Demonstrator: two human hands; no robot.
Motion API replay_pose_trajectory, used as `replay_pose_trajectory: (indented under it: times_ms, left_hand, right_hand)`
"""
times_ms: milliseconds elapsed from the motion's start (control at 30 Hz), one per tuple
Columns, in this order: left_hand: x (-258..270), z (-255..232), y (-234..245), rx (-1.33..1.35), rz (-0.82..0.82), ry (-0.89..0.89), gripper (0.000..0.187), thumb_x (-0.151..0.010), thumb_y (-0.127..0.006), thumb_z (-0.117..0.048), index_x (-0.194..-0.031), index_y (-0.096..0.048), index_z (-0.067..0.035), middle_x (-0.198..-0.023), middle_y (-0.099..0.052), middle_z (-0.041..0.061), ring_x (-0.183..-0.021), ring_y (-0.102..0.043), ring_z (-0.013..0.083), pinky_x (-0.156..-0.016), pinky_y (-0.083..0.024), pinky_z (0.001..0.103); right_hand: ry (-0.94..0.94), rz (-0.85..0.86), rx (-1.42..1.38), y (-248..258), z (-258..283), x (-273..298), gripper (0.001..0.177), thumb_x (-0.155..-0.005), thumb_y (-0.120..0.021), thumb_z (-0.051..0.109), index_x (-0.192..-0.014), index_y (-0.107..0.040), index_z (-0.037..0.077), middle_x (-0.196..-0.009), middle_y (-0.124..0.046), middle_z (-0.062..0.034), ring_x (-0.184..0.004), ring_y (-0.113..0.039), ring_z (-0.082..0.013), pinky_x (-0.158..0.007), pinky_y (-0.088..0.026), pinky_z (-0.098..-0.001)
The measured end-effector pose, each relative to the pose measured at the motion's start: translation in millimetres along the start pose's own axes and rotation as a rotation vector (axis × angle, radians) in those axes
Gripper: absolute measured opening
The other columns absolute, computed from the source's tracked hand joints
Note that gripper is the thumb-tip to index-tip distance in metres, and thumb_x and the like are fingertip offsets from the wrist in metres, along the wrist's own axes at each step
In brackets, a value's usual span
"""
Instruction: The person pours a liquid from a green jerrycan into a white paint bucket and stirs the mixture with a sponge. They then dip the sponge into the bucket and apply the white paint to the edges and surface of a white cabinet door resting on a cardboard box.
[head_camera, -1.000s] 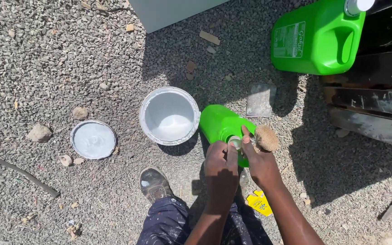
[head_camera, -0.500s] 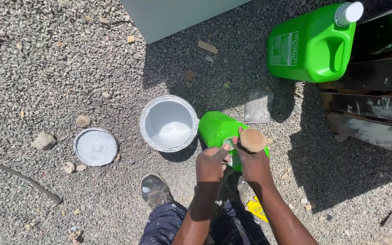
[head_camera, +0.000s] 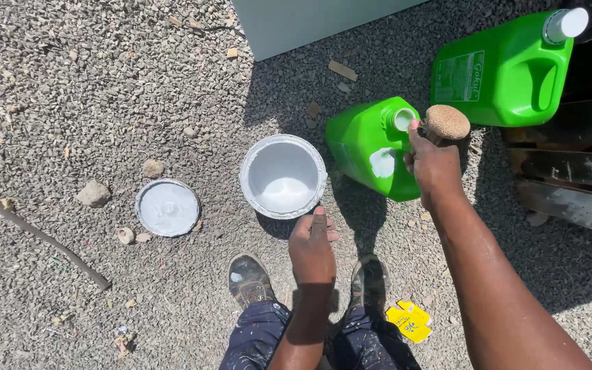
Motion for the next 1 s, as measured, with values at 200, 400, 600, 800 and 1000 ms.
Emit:
replay_pose_trajectory:
  times_ms: [200, 400, 600, 800, 1000]
  left_hand:
    - [-8.0, 20.1, 24.5, 0.063, -0.003, 0.01, 0.026, -0.097, -0.062, -0.031, -0.103, -0.074, -0.009, -0.098, -0.074, 0.01, -0.09, -0.077, 0.0212, -0.086, -0.051, 0.036]
    - [21.2, 27.0, 2.6, 0.354, 0.467, 0.125, 0.075, -0.068, -0.079, -0.029, -0.138, -0.063, -0.01, -0.13, -0.073, 0.01, -0.121, -0.068, 0.0224, -0.108, -0.051, 0.035]
    - [-70.1, 181.4, 32.2, -0.795, -0.085, -0.668, 0.057, -0.092, -0.063, -0.001, -0.144, -0.062, -0.024, -0.11, -0.075, 0.012, -0.104, -0.065, 0.0358, -0.095, -0.047, 0.043]
    - [-24.6, 99.7, 86.2, 0.645, -0.232, 0.225, 0.037, -0.087, -0.072, -0.019, -0.117, -0.072, 0.002, -0.108, -0.077, 0.016, -0.101, -0.076, 0.0263, -0.083, -0.06, 0.038]
    - [-26.8, 108.3, 98.6, 0.45, -0.234, 0.238, 0.037, -0.092, -0.066, -0.029, -0.109, -0.078, 0.001, -0.097, -0.082, 0.014, -0.083, -0.077, 0.022, -0.064, -0.056, 0.029]
  right_hand:
    - [0.117, 0.115, 0.134, -5.6, 13.1, 53.8, 0.041, -0.094, -0.061, 0.046, -0.077, -0.069, 0.009, -0.075, -0.066, -0.005, -0.07, -0.065, -0.0136, -0.062, -0.05, -0.0308]
    - [0.182, 0.58, 0.293, -74.5, -49.3, 179.4, 0.077, -0.079, -0.042, 0.076, -0.079, -0.075, 0.006, -0.08, -0.066, -0.001, -0.08, -0.06, -0.016, -0.069, -0.052, -0.0336]
    - [-0.017, 1.042, 0.432, -123.6, -71.3, 220.7, 0.062, -0.077, -0.054, 0.069, -0.099, -0.075, 0.015, -0.097, -0.074, -0.0014, -0.085, -0.063, -0.0123, -0.074, -0.048, -0.0301]
    - [-0.517, 0.43, -0.262, -150.2, -152.3, 114.4, 0.091, -0.082, -0.066, 0.004, -0.16, -0.02, 0.009, -0.161, -0.039, -0.0198, -0.133, -0.053, -0.0316, -0.104, -0.053, -0.0432]
    - [-0.629, 0.314, -0.483, -194.9, -146.0, 128.3, 0.067, -0.069, -0.065, -0.009, -0.133, -0.059, 0.013, -0.12, -0.071, -0.005, -0.118, -0.066, -0.0258, -0.111, -0.048, -0.0528]
Point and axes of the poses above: each hand's wrist, its own x-axis away from the middle knuckle, its own y-axis out of the back of the hand, z = x × y, the point moved 7 cm from there along -x, towards the middle knuckle
